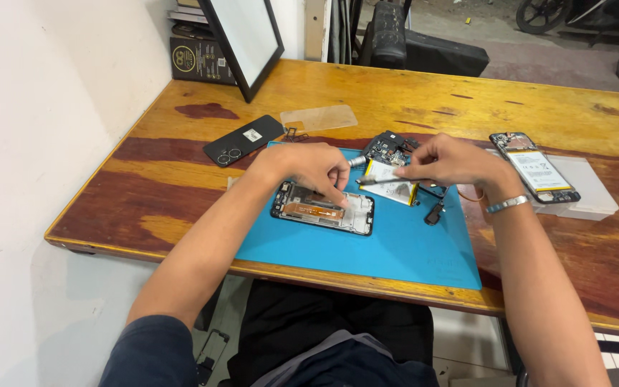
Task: The person disassembles a smartphone, removes the battery and internal components, cleans the frame with a brush, and reassembles the device by reconnecting cables and securing the back cover.
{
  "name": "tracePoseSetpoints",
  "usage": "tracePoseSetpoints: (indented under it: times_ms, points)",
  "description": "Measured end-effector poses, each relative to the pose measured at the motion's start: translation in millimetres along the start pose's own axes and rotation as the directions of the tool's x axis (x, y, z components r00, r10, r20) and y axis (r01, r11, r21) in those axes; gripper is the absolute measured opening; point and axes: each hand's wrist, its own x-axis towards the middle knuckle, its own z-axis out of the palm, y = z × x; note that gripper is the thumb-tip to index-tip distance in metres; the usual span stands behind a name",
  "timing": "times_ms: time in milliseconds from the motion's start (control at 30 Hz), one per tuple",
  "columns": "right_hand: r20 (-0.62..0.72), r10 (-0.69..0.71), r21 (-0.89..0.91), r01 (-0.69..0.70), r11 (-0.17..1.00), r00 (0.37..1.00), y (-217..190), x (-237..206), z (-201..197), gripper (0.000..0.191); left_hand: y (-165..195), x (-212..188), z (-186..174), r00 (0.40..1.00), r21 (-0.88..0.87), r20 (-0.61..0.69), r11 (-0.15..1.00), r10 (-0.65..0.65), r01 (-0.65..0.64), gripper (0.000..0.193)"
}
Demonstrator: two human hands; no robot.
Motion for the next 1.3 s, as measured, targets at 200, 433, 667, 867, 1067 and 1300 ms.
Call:
tracePoseSetpoints:
  times_ms: [200, 433, 667, 867, 1067, 1300]
  points:
    - [0.167, -0.103, 0.036, 0.099, 0.994, 0.981, -6.8, 0.7, 14.3, 0.038, -9.3, 5.0, -0.9, 1.0, -0.041, 0.013, 0.999, 0.004, -0.004, 0.036]
    - [0.075, -0.248, -0.046, 0.252, 0.967, 0.966, -15.8, 8.3, 29.2, 0.036, -12.3, 10.1, 1.3, 0.999, -0.035, 0.05, 0.999, -0.009, 0.01, 0.041]
    - [0.132, -0.091, 0.004, 0.091, 0.996, 0.987, -17.8, 7.7, 29.7, 0.038, -13.0, 17.4, 3.7, 0.999, 0.044, 0.047, 0.999, 0.008, -0.01, 0.048]
    - [0.045, -0.183, -0.021, 0.184, 0.983, 0.982, -4.2, 11.5, 22.2, 0.047, -9.1, 18.6, 2.9, 0.999, 0.056, 0.036, 0.998, 0.013, -0.015, 0.049]
    - [0.038, -0.148, -0.041, 0.149, 0.988, 0.988, 5.5, 5.9, 7.0, 0.06, -7.0, 19.0, 3.3, 0.999, 0.063, 0.035, 0.998, -0.016, 0.014, 0.053]
    - [0.185, 0.042, -0.062, -0.031, 0.998, 0.982, -7.1, 1.3, 14.1, 0.051, -11.0, 19.3, 4.7, 0.999, 0.037, 0.04, 0.999, -0.03, 0.028, 0.054]
